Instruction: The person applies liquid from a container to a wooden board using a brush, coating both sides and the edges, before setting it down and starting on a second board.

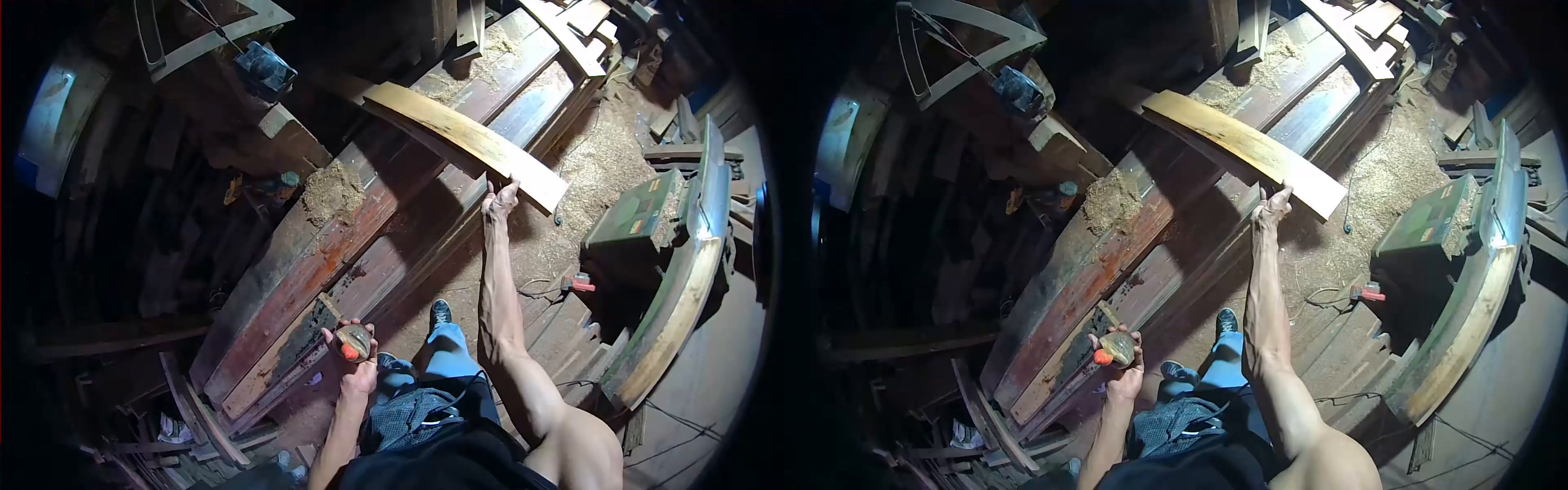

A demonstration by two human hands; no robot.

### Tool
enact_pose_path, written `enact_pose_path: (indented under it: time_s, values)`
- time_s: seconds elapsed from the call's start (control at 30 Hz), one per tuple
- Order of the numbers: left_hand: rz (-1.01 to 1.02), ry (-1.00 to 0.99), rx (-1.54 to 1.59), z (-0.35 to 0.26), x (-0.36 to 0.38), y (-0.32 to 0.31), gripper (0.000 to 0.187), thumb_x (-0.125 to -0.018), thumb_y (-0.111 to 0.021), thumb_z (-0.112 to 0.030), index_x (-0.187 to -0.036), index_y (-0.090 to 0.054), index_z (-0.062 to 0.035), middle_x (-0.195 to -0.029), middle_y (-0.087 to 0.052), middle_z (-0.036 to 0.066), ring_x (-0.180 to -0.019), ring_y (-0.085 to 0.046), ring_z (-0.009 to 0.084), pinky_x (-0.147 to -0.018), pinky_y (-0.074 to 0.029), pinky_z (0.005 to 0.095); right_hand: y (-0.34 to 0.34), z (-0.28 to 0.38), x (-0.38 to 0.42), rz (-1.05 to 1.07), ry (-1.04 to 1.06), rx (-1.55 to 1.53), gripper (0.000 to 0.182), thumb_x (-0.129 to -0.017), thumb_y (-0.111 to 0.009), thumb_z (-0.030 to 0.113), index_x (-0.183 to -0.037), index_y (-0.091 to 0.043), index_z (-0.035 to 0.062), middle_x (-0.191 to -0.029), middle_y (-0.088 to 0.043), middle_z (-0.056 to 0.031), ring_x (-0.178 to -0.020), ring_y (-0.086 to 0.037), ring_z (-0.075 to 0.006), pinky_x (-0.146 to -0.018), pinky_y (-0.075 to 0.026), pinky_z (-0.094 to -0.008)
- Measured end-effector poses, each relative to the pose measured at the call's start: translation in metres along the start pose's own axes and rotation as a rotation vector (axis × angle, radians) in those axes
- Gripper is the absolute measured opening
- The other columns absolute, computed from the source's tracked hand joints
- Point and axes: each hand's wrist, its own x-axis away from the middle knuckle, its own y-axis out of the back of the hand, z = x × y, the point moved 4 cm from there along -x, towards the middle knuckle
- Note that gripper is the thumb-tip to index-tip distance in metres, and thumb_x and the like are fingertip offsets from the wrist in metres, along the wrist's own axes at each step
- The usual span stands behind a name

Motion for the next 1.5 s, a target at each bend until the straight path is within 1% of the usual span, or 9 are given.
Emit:
enact_pose_path:
  time_s: [0.4,0.43,0.5,0.9,0.97,1.03,1.17,1.3,1.5]
  values:
    - [0.034,-0.040,-0.003,0.006,-0.002,-0.015,0.044,-0.094,-0.057,-0.051,-0.106,-0.065,-0.0087,-0.112,-0.062,0.007,-0.108,-0.059,0.0317,-0.077,-0.062,0.0424,-0.017,-0.026,0.003,0.060,0.036,-0.029,0.039,-0.093,-0.064,0.032,-0.112,-0.060,-0.0018,-0.109,-0.066,-0.0123,-0.098,-0.067,-0.0263,-0.082,-0.057,-0.0378]
    - [0.033,-0.047,0.004,0.004,-0.003,-0.015,0.044,-0.094,-0.057,-0.051,-0.106,-0.065,-0.0087,-0.112,-0.062,0.007,-0.108,-0.059,0.0317,-0.077,-0.062,0.0424,-0.015,-0.026,0.008,0.115,-0.004,-0.080,0.041,-0.092,-0.066,0.032,-0.115,-0.059,-0.0011,-0.116,-0.064,-0.0146,-0.104,-0.065,-0.0303,-0.083,-0.057,-0.0390]
    - [0.005,-0.073,0.030,-0.001,-0.003,-0.009,0.044,-0.094,-0.057,-0.050,-0.106,-0.065,-0.0083,-0.113,-0.063,0.008,-0.108,-0.059,0.0323,-0.077,-0.062,0.0428,-0.007,-0.024,0.009,0.042,-0.123,-0.042,0.040,-0.091,-0.068,0.030,-0.114,-0.058,-0.0013,-0.107,-0.065,-0.0148,-0.101,-0.065,-0.0315,-0.084,-0.057,-0.0419]
    - [0.022,-0.195,0.135,-0.025,0.007,0.011,0.046,-0.094,-0.056,-0.052,-0.108,-0.064,-0.0086,-0.113,-0.063,0.009,-0.107,-0.060,0.0329,-0.075,-0.063,0.0426,0.044,-0.030,-0.024,0.180,-0.295,0.245,0.036,-0.091,-0.068,0.027,-0.111,-0.058,-0.0014,-0.097,-0.063,-0.0129,-0.092,-0.065,-0.0292,-0.085,-0.058,-0.0435]
    - [0.049,-0.213,0.189,-0.028,0.010,0.021,0.047,-0.096,-0.052,-0.052,-0.110,-0.063,-0.0089,-0.113,-0.063,0.009,-0.107,-0.061,0.0330,-0.075,-0.063,0.0434,0.046,-0.042,-0.035,0.100,-0.530,-0.091,0.035,-0.091,-0.069,0.028,-0.108,-0.058,-0.0002,-0.089,-0.061,-0.0096,-0.081,-0.064,-0.0261,-0.084,-0.058,-0.0449]
    - [0.075,-0.242,0.237,-0.036,0.018,0.024,0.047,-0.097,-0.049,-0.053,-0.111,-0.061,-0.0094,-0.113,-0.063,0.008,-0.105,-0.063,0.0324,-0.076,-0.062,0.0444,0.091,-0.061,-0.084,0.131,-0.508,-0.032,0.035,-0.090,-0.069,0.028,-0.109,-0.058,0.0011,-0.092,-0.061,-0.0100,-0.084,-0.064,-0.0260,-0.084,-0.058,-0.0454]
    - [0.050,-0.315,0.291,-0.057,0.041,0.046,0.051,-0.097,-0.046,-0.057,-0.111,-0.060,-0.0102,-0.112,-0.063,0.007,-0.103,-0.064,0.0300,-0.075,-0.061,0.0445,0.076,-0.057,-0.055,0.227,-0.484,0.243,0.037,-0.090,-0.069,0.030,-0.111,-0.058,0.0024,-0.095,-0.061,-0.0090,-0.087,-0.063,-0.0255,-0.084,-0.058,-0.0451]
    - [-0.018,-0.416,0.184,-0.085,0.073,0.071,0.052,-0.095,-0.048,-0.060,-0.112,-0.059,-0.0117,-0.112,-0.062,0.006,-0.101,-0.064,0.0286,-0.074,-0.059,0.0443,0.067,-0.058,-0.031,0.235,-0.469,0.338,0.039,-0.090,-0.069,0.033,-0.113,-0.057,0.0037,-0.098,-0.060,-0.0081,-0.089,-0.063,-0.0249,-0.085,-0.057,-0.0449]
    - [0.006,-0.428,0.253,-0.108,0.095,0.084,0.050,-0.093,-0.053,-0.057,-0.113,-0.063,-0.0121,-0.114,-0.063,0.007,-0.103,-0.064,0.0307,-0.074,-0.062,0.0438,0.064,-0.034,-0.029,0.237,-0.413,0.392,0.042,-0.090,-0.068,0.036,-0.116,-0.057,0.0057,-0.102,-0.060,-0.0067,-0.093,-0.062,-0.0241,-0.087,-0.056,-0.0446]
